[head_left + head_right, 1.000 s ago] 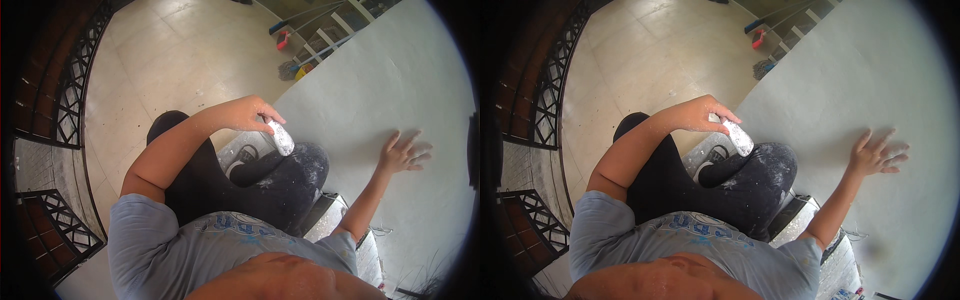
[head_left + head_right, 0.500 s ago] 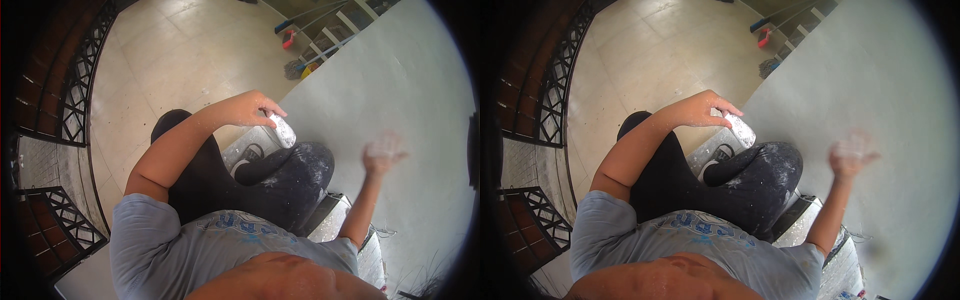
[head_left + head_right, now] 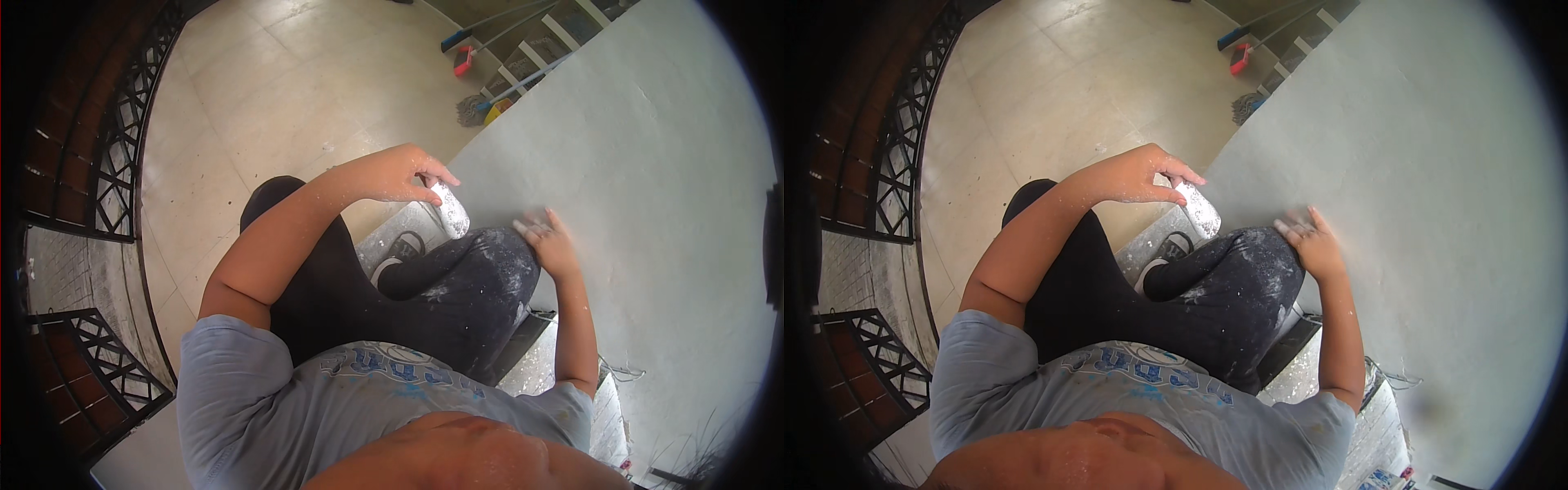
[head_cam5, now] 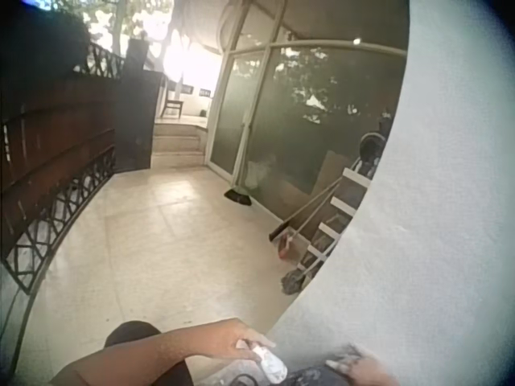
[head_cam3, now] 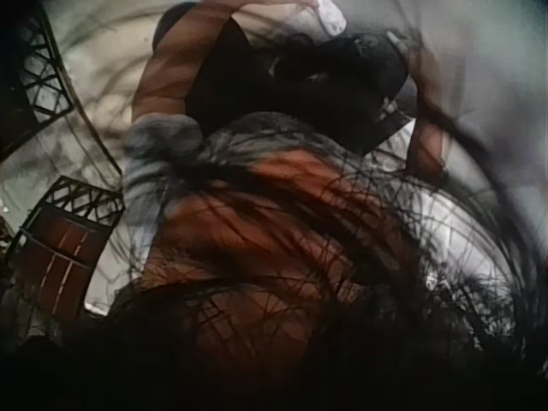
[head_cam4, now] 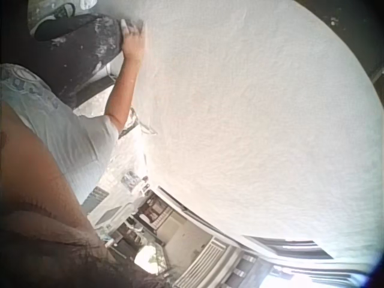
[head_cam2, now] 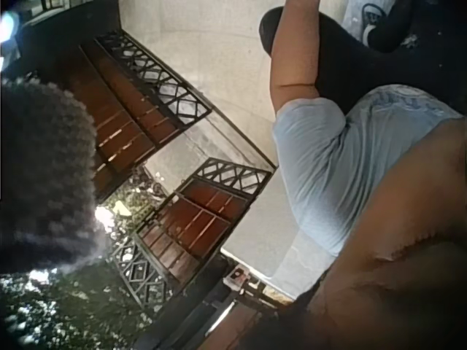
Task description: Applying and smoothing wall filler or plaster onto a damaged section of a wall using a putty knife and hands.
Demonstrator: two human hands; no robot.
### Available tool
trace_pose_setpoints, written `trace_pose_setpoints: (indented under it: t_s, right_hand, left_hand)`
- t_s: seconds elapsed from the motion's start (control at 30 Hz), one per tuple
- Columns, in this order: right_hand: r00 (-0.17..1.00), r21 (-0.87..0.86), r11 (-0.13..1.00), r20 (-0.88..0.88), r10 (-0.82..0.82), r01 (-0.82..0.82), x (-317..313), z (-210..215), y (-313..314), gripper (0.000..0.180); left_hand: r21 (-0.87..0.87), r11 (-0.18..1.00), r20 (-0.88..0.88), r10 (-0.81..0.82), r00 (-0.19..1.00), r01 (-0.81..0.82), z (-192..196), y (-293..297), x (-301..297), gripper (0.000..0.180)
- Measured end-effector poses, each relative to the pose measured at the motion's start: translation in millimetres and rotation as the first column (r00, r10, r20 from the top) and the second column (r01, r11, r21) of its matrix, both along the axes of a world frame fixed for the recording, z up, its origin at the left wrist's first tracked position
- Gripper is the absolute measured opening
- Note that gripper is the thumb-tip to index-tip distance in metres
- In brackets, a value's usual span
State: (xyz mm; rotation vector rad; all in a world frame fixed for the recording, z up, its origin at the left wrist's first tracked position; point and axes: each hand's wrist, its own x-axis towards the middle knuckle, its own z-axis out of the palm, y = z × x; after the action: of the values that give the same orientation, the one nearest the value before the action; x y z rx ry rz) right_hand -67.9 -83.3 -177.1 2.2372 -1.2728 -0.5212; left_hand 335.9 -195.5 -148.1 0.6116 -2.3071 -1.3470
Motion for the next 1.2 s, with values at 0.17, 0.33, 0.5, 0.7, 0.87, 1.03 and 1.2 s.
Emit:
trace_pose_setpoints:
  t_s: [0.17,0.33,0.5,0.7,0.87,1.03,1.2]
  right_hand:
    - [0.887,-0.412,0.871,0.249,0.389,-0.266,-11.3,86.6,9.1,0.038]
    - [0.957,-0.958,-0.026,0.286,0.042,0.287,-57.3,205.9,40.3,0.074]
    - [0.888,-0.888,-0.038,0.459,-0.016,0.458,-77.4,198.6,26.2,0.070]
    - [0.963,-0.674,0.690,0.221,-0.152,0.263,-10.8,57.9,-12.9,0.065]
    - [0.968,-0.647,0.720,0.196,-0.159,0.250,-0.5,9.1,-13.0,0.065]
    - [0.949,-0.786,0.537,0.298,-0.105,0.307,-26.8,64.5,8.4,0.067]
    - [0.802,-0.776,0.216,0.595,-0.061,0.592,-62.4,125.1,55.7,0.078]
  left_hand:
    - [0.034,0.999,0.095,0.012,0.995,-0.015,0.3,0.3,1.7,0.041]
    - [0.010,1.000,0.017,-0.019,1.000,0.019,-1.0,-2.3,0.5,0.042]
    - [-0.012,0.999,0.001,-0.030,1.000,0.030,-2.7,-3.3,-0.2,0.041]
    - [-0.013,0.999,0.031,-0.031,0.999,0.032,-3.7,-3.2,0.4,0.043]
    - [0.003,1.000,0.095,0.005,0.995,-0.006,-5.3,-1.6,3.2,0.043]
    - [0.021,1.000,0.031,-0.016,0.999,0.015,-5.2,-2.7,5.3,0.044]
    - [0.027,0.999,0.033,-0.038,0.999,0.037,-6.2,-5.5,6.4,0.044]
